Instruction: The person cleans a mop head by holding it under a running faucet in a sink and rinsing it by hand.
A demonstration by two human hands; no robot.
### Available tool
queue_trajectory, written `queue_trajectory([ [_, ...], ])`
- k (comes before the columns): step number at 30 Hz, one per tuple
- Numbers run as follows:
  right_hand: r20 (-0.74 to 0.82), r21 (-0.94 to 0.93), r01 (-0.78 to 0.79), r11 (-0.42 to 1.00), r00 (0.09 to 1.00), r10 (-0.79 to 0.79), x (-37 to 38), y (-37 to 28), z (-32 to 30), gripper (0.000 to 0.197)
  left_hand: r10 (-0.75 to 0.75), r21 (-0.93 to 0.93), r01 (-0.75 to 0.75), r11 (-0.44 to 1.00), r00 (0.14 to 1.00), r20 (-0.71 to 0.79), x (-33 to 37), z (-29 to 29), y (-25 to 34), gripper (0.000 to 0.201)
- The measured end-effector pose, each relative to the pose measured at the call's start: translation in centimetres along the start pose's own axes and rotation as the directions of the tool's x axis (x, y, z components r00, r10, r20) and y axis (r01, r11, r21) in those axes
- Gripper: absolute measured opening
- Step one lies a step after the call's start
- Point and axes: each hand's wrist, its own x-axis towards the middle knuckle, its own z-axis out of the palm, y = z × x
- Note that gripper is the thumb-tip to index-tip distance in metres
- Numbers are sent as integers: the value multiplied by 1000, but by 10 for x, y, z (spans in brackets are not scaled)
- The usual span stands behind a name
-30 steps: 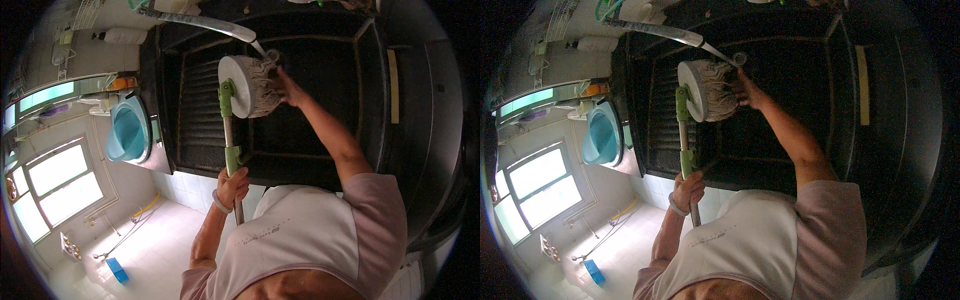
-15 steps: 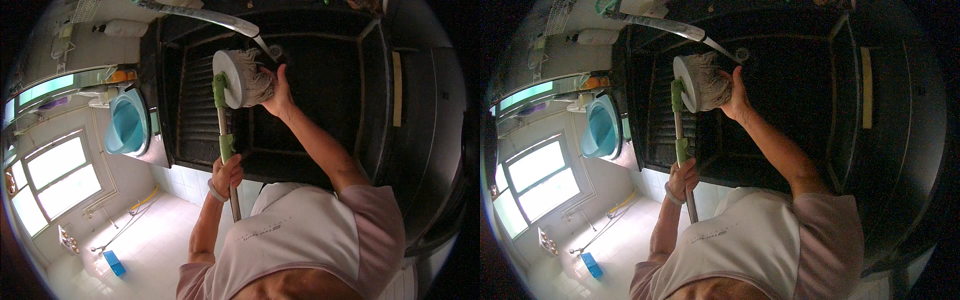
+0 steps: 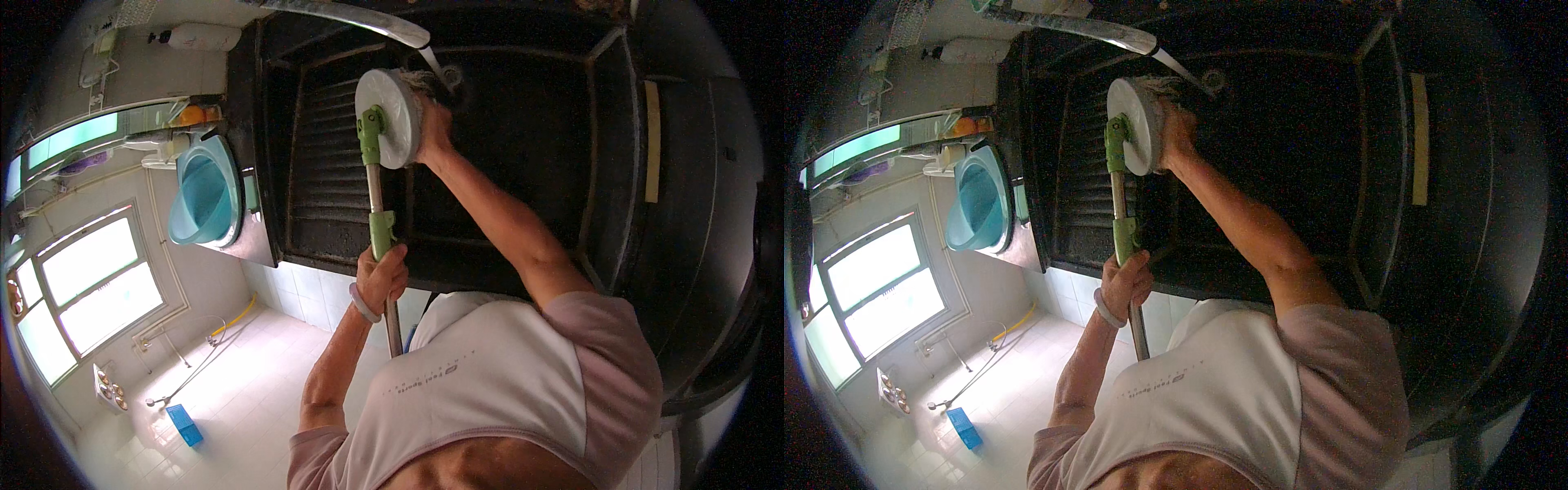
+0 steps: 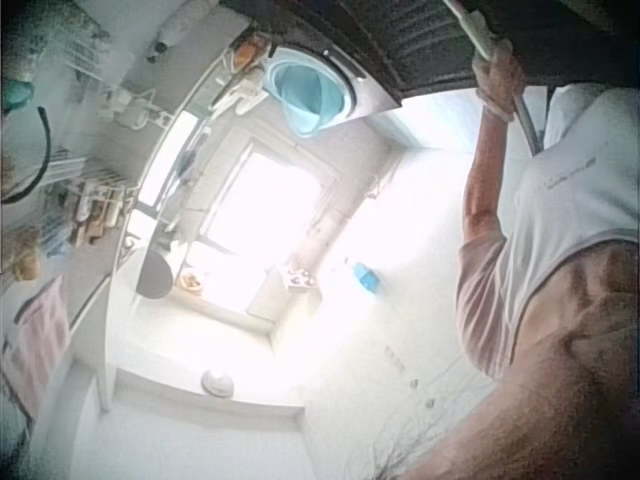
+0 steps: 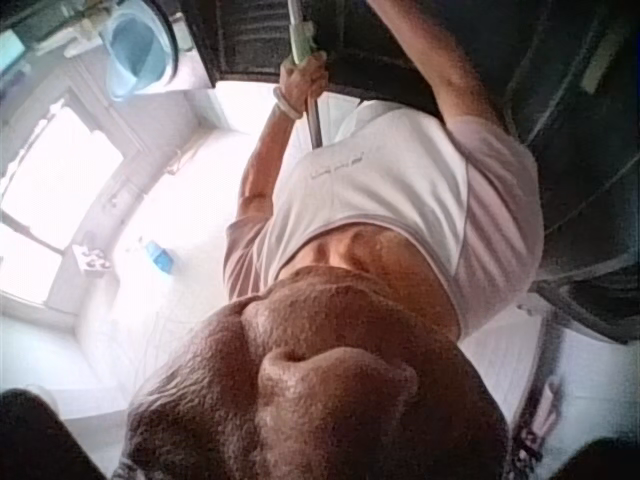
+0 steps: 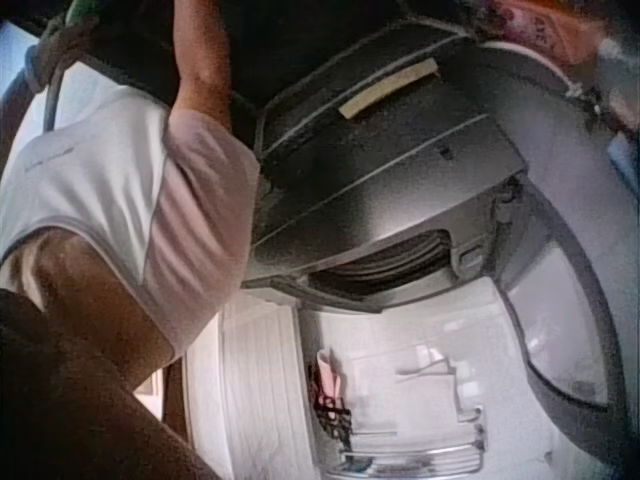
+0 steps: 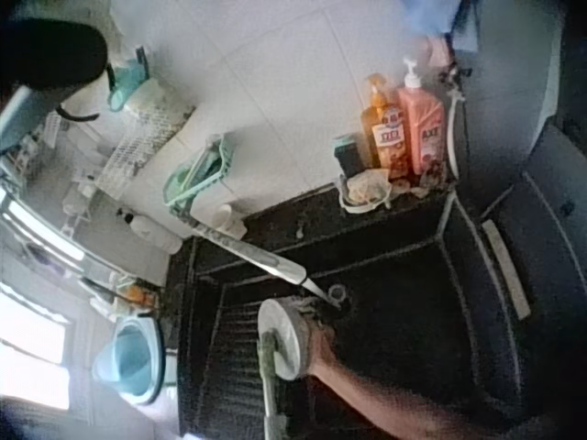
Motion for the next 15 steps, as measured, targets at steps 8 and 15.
queue_trajectory([
  [8,7,-37,55,998,998,-55,19,10,-12,34,-13,17,13,1000,1000,-8,1,1,1,23],
  [15,99,56,7,998,995,-12,29,13,-20,37,-29,33,30,999,999,-17,2,3,5,22],
])
